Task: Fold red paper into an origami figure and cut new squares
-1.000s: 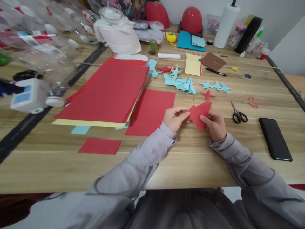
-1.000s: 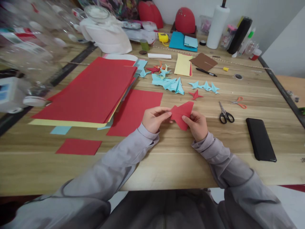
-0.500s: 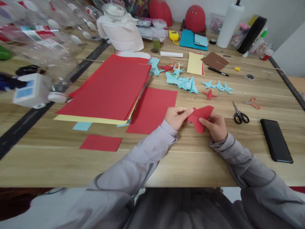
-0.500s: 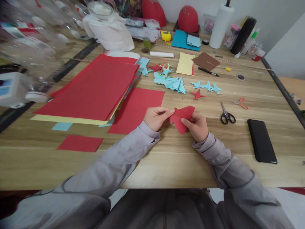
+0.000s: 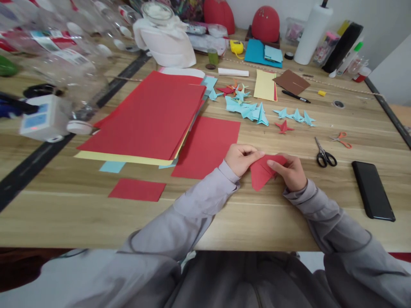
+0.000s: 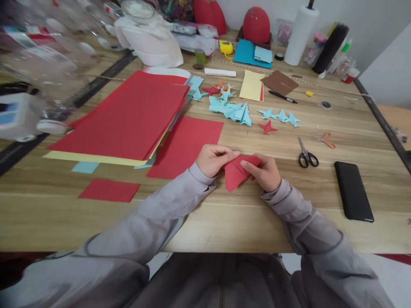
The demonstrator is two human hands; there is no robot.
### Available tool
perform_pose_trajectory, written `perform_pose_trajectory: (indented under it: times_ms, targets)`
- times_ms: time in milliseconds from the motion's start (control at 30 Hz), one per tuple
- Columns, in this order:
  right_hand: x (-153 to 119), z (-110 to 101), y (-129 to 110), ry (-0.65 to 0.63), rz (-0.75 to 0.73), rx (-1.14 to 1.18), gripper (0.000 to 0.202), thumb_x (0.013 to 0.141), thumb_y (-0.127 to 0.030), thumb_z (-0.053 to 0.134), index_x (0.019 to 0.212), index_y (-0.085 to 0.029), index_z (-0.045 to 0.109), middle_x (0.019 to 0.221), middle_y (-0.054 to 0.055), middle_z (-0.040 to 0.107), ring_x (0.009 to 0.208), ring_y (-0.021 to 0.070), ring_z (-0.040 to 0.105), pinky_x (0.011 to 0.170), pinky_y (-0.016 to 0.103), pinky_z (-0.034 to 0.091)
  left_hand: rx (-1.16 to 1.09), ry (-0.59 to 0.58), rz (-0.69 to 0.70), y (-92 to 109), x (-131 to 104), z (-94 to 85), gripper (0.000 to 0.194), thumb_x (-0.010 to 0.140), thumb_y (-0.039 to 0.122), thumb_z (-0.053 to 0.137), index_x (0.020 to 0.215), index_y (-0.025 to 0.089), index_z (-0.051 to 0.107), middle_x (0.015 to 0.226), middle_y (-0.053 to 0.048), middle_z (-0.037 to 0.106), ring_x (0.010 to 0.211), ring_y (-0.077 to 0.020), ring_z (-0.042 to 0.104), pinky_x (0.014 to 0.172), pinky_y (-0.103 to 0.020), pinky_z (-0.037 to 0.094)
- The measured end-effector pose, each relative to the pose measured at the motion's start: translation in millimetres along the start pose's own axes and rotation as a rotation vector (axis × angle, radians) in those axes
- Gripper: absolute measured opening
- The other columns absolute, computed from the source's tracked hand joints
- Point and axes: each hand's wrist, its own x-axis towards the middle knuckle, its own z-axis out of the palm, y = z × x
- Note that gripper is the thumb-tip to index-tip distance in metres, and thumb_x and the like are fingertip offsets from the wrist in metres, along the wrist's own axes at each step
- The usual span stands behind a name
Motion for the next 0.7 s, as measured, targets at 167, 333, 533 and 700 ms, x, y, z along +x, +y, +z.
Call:
perform_pose_trajectory:
  times_ms: [167,333,533,700]
  targets:
    - [7,-4,12,0.231,0.006,0.145,0.030,0.065,-0.044,0.078,0.071,-0.016,0.067,0.053,-0.003,0.060,0.038,0.0092,0.050,0.033,0.022,0.043,-0.225,0.046,-0.054,-2,1,5.0,0.044,0.057,0.037,0.082,0.091,0.014,0.067,0.070,-0.001,0.068,0.063,-0.0120,0.061,0.063,-0.026,0.050]
    - [9,-7,17,0.333,0.020,0.180,0.032,0.060,-0.042,0.081,0.069,-0.017,0.064,0.056,-0.002,0.062,0.042,0.0107,0.054,0.037,0.024,0.046,-0.273,0.016,-0.085,-7,4,4.3,0.044,0.053,0.030,0.083,0.089,0.014,0.063,0.071,0.000,0.067,0.064,-0.0119,0.062,0.066,-0.027,0.052]
    - [6,-7,11,0.277,-0.045,0.127,0.042,0.059,-0.042,0.082,0.087,-0.022,0.059,0.074,0.000,0.069,0.060,0.0127,0.061,0.054,0.025,0.050,-0.170,0.058,-0.009,-6,7,-3.9,0.030,0.050,0.029,0.083,0.072,0.014,0.068,0.061,0.000,0.064,0.057,-0.0097,0.056,0.059,-0.024,0.047]
    - [4,-6,6,0.173,-0.188,-0.001,0.036,0.068,-0.039,0.077,0.096,-0.024,0.059,0.065,-0.004,0.064,0.056,0.0108,0.056,0.056,0.025,0.045,-0.103,0.025,0.003,0,4,-5.1,0.019,0.050,0.023,0.083,0.064,0.016,0.072,0.055,0.000,0.063,0.050,-0.0095,0.053,0.053,-0.024,0.044]
